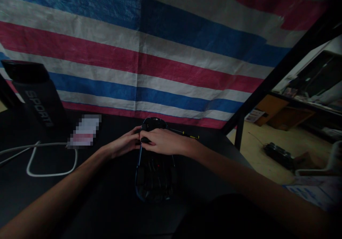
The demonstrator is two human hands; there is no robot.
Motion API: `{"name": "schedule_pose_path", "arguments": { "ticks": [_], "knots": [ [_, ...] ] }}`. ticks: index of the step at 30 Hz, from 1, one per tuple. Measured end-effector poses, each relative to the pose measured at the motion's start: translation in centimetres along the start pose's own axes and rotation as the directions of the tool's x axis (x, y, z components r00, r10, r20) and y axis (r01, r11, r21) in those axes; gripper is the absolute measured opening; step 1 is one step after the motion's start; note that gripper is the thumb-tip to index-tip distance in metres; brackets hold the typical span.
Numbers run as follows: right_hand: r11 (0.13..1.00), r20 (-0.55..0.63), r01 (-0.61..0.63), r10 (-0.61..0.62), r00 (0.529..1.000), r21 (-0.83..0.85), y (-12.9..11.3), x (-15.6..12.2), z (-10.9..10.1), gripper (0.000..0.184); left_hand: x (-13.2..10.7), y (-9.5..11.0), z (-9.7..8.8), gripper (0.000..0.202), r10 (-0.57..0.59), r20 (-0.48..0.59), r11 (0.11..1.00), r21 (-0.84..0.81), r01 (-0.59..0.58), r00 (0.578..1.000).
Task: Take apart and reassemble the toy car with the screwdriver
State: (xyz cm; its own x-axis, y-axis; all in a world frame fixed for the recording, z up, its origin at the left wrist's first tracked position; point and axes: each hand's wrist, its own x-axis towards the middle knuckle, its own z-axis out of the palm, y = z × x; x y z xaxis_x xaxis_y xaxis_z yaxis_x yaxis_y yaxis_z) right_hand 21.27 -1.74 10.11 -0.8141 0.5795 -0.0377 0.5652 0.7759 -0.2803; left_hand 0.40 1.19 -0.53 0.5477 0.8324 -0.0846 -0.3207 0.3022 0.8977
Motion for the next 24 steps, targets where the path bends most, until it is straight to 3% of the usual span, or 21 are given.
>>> {"name": "schedule_pose_path", "arguments": {
  "ticks": [3, 8, 12, 20, 24],
  "knots": [
    [0.998, -0.058, -0.011, 0.015, 0.998, 0.06, 0.2, -0.2, -0.1, 0.021, 0.0, 0.1, 0.0, 0.053, -0.004, 0.017, 1.0, 0.016, 0.003, 1.0],
    [0.924, -0.28, 0.024, 0.092, 0.955, 0.382, -0.1, -1.0, -1.2, 0.026, 0.2, 0.2, 0.2, 0.053, -0.018, 0.032, 1.0, 0.003, 0.018, 0.999],
    [0.931, -0.477, 0.164, 0.012, 0.879, 0.325, -0.8, -1.3, -1.9, 0.021, 0.3, 0.2, 0.1, 0.051, -0.019, 0.02, 1.0, 0.0, 0.019, 1.0],
    [0.94, -0.517, 0.152, 0.029, 0.855, 0.305, -1.1, -1.2, -1.4, 0.018, 0.4, 0.1, 0.1, 0.042, 0.001, 0.018, 1.0, -0.023, -0.001, 1.0],
    [0.953, -0.493, 0.134, 0.018, 0.87, 0.271, -1.0, -1.2, -1.3, 0.02, 0.4, 0.2, 0.3, 0.041, 0.008, 0.021, 1.0, -0.025, -0.008, 1.0]
  ]
}}
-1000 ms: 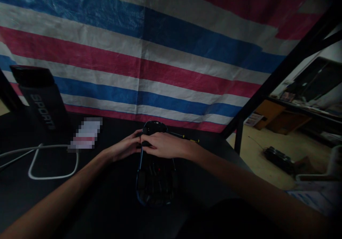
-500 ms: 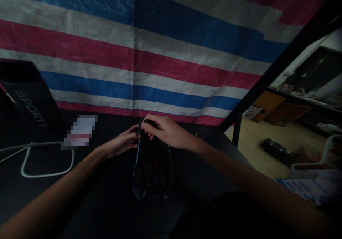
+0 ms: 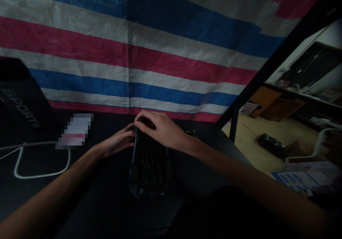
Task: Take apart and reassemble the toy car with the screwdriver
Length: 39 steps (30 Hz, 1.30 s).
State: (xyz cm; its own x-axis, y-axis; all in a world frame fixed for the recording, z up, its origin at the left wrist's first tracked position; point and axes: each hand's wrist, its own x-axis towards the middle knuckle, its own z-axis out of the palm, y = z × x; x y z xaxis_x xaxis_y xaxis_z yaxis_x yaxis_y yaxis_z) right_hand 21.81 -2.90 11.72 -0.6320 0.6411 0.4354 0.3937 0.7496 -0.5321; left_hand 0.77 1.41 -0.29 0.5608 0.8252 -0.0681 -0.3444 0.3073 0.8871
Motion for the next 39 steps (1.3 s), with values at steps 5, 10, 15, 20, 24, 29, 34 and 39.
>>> {"name": "schedule_pose_path", "arguments": {
  "ticks": [5, 10, 15, 20, 24, 29, 34, 39],
  "knots": [
    [0.986, 0.031, -0.02, 0.026, 0.999, -0.168, -0.5, 0.0, 0.1, 0.021, -0.2, 0.3, 0.5, 0.036, -0.003, -0.014, 1.0, 0.02, 0.003, 1.0],
    [0.904, 0.053, -0.077, 0.109, 0.993, -0.421, -1.3, -0.4, -0.1, 0.035, -0.1, 0.2, 0.3, 0.038, -0.008, -0.017, 1.0, 0.014, 0.008, 1.0],
    [0.925, 0.077, 0.07, -0.044, 0.996, -0.373, -1.3, -0.5, 0.0, 0.025, -0.2, 0.3, 0.0, 0.036, 0.002, -0.016, 1.0, -0.017, -0.002, 1.0],
    [0.833, 0.048, -0.055, 0.097, 0.994, -0.551, -1.6, -0.6, 0.1, 0.034, -0.4, 0.5, 0.0, 0.05, -0.029, 0.02, 0.999, 0.046, 0.028, 0.999],
    [0.909, 0.039, 0.002, 0.015, 0.999, -0.418, -1.4, -0.5, -0.7, 0.023, -0.5, 0.5, 0.2, 0.062, -0.02, 0.0, 0.996, 0.082, 0.02, 1.0],
    [0.933, 0.102, 0.12, -0.09, 0.991, -0.34, -0.6, -0.4, -1.5, 0.023, -0.5, 0.7, 0.6, 0.054, -0.035, -0.012, 0.99, 0.135, 0.037, 0.999],
    [0.87, 0.079, -0.03, 0.079, 0.994, -0.491, -1.3, -0.6, -0.8, 0.031, -0.5, 0.9, 0.7, 0.053, -0.025, -0.021, 0.986, 0.163, 0.028, 0.999],
    [0.914, 0.075, -0.013, 0.047, 0.996, -0.405, -1.6, -0.6, -0.7, 0.024, -0.5, 1.0, 0.8, 0.063, -0.021, 0.005, 0.983, 0.184, 0.019, 1.0]
  ]
}}
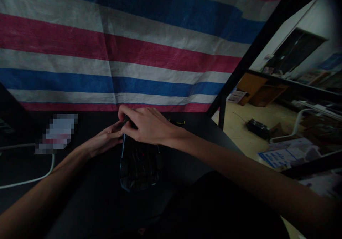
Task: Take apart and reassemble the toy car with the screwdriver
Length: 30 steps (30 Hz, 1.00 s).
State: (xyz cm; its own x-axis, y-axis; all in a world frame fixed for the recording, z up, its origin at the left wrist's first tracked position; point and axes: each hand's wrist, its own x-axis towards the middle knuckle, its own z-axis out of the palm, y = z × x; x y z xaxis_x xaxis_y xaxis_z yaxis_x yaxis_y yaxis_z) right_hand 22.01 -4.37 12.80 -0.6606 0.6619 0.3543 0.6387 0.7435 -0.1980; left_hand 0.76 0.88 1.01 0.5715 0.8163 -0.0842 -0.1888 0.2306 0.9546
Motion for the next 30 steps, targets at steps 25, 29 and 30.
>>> {"name": "schedule_pose_path", "arguments": {
  "ticks": [25, 29, 30],
  "knots": [
    [0.996, -0.018, -0.047, 0.046, 0.999, -0.082, -1.0, -0.3, 0.1, 0.031, 0.3, -0.9, -1.0, 0.034, 0.04, -0.072, 0.998, 0.046, -0.037, 0.997],
    [0.998, -0.007, 0.049, -0.049, 0.999, 0.033, -0.7, -0.5, -0.4, 0.033, 0.0, -0.3, -0.1, 0.055, 0.024, -0.067, 0.999, 0.032, -0.022, 0.997],
    [0.998, 0.002, 0.052, -0.052, 0.999, 0.033, -0.6, -0.5, -0.4, 0.033, 0.0, -0.2, 0.0, 0.052, 0.019, -0.066, 0.999, 0.031, -0.017, 0.998]
  ]
}}
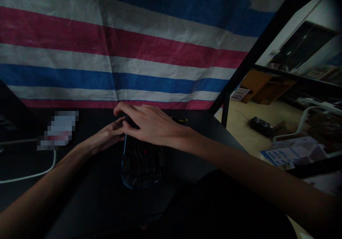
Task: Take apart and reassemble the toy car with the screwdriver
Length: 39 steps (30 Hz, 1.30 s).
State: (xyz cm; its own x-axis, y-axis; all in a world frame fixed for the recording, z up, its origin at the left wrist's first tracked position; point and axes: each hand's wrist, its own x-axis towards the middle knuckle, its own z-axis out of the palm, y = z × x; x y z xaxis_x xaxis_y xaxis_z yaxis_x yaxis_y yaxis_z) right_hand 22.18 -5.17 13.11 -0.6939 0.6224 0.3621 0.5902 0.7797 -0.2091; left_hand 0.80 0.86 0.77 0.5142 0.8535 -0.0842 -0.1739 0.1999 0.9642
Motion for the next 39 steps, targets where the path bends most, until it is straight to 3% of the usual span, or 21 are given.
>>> {"name": "schedule_pose_path", "arguments": {
  "ticks": [4, 12, 16, 21, 26, 29, 34, 39],
  "knots": [
    [0.992, 0.034, -0.087, 0.09, 0.995, -0.094, 0.17, 0.05, 0.04, 0.03, 0.11, -0.1, -0.05, 0.035, 0.006, 0.024, 1.0, -0.007, -0.006, 1.0],
    [0.99, 0.02, -0.105, 0.108, 0.994, -0.099, 0.2, 0.21, 0.13, 0.025, 0.19, -0.15, -0.02, 0.044, -0.007, 0.021, 1.0, -0.016, 0.007, 1.0],
    [0.981, -0.005, -0.14, 0.141, 0.99, -0.136, 0.19, 0.14, 0.2, 0.036, 0.01, 0.01, 0.1, 0.049, -0.006, 0.017, 1.0, -0.001, 0.006, 1.0],
    [0.994, -0.01, -0.104, 0.103, 0.995, -0.028, 0.04, -0.08, 0.25, 0.033, 0.06, 0.07, -0.01, 0.056, -0.003, 0.023, 1.0, 0.021, 0.002, 1.0],
    [0.988, -0.002, -0.128, 0.128, 0.992, -0.085, 0.24, 0.23, 0.42, 0.029, 0.25, -0.16, -0.18, 0.043, -0.014, 0.042, 1.0, -0.027, 0.015, 0.999],
    [0.985, 0.004, -0.156, 0.157, 0.988, -0.071, 0.33, 0.11, 0.22, 0.028, 0.32, -0.21, -0.23, 0.046, -0.008, 0.05, 0.999, -0.035, 0.01, 0.999],
    [0.998, 0.025, -0.059, 0.058, 0.998, 0.025, 0.58, -0.12, -0.05, 0.035, 0.18, -0.01, -0.04, 0.049, -0.01, 0.042, 1.0, -0.019, 0.011, 0.999],
    [0.994, 0.067, -0.095, 0.098, 0.993, -0.047, 0.63, 0.13, 0.1, 0.029, 0.09, -0.07, 0.03, 0.04, 0.005, 0.051, 1.0, -0.018, -0.004, 0.999]
  ]
}}
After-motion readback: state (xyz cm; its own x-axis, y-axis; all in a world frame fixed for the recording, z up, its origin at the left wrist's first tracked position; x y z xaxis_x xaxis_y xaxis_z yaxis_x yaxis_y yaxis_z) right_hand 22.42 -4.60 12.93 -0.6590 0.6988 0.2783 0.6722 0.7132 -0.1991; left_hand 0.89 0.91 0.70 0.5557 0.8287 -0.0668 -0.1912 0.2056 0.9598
